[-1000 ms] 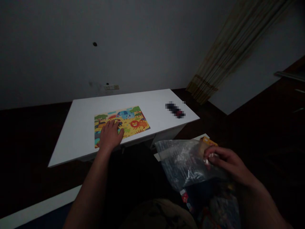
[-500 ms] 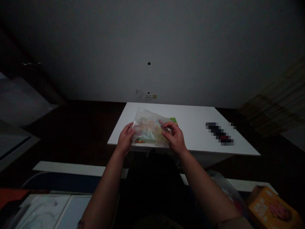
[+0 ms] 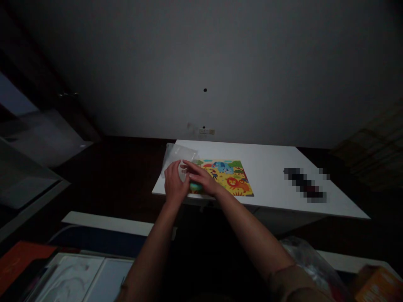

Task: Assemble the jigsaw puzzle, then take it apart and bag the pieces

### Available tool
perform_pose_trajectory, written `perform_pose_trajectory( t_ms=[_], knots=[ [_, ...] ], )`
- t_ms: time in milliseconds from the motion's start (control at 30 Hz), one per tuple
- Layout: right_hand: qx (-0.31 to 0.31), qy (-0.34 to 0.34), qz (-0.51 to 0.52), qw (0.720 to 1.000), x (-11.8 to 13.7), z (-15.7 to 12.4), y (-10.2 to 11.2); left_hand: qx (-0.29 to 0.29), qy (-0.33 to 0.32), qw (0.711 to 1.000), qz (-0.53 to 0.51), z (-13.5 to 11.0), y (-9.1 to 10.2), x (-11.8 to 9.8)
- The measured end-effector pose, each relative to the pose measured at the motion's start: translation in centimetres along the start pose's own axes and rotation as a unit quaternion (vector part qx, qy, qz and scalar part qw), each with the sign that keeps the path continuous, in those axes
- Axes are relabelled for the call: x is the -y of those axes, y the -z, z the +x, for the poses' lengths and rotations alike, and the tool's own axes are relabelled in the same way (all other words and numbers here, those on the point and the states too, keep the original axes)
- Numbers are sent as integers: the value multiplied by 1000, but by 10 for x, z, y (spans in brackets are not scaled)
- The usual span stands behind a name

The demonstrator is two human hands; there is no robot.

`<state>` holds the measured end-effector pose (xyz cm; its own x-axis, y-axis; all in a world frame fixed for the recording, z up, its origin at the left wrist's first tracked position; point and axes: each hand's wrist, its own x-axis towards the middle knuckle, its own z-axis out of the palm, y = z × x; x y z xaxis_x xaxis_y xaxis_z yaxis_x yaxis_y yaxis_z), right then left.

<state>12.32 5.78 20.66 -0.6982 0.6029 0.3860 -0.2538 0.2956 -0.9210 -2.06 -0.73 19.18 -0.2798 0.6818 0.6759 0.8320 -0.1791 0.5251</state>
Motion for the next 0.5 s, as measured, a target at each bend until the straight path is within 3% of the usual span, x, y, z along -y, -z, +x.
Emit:
perform_pose_trajectory(
  t_ms=[100,167,200,300,367,500],
  knots=[
    [-95,-6,-91,991,-5,-21,4,-14,37,999,-35,8,-11,15],
    [-172,-24,-221,960,-10,-37,5,-4,45,997,-65,14,-14,22],
    [-176,-33,-299,937,-13,-44,4,0,49,996,-78,18,-15,23],
    [-66,-34,-495,866,-22,-60,-2,-4,67,992,-104,29,-21,24],
    [4,-31,-561,827,-28,-66,-6,-13,78,991,-112,37,-27,23],
    [33,-39,-610,791,-30,-77,-5,-15,77,989,-124,53,-42,26]
  ],
)
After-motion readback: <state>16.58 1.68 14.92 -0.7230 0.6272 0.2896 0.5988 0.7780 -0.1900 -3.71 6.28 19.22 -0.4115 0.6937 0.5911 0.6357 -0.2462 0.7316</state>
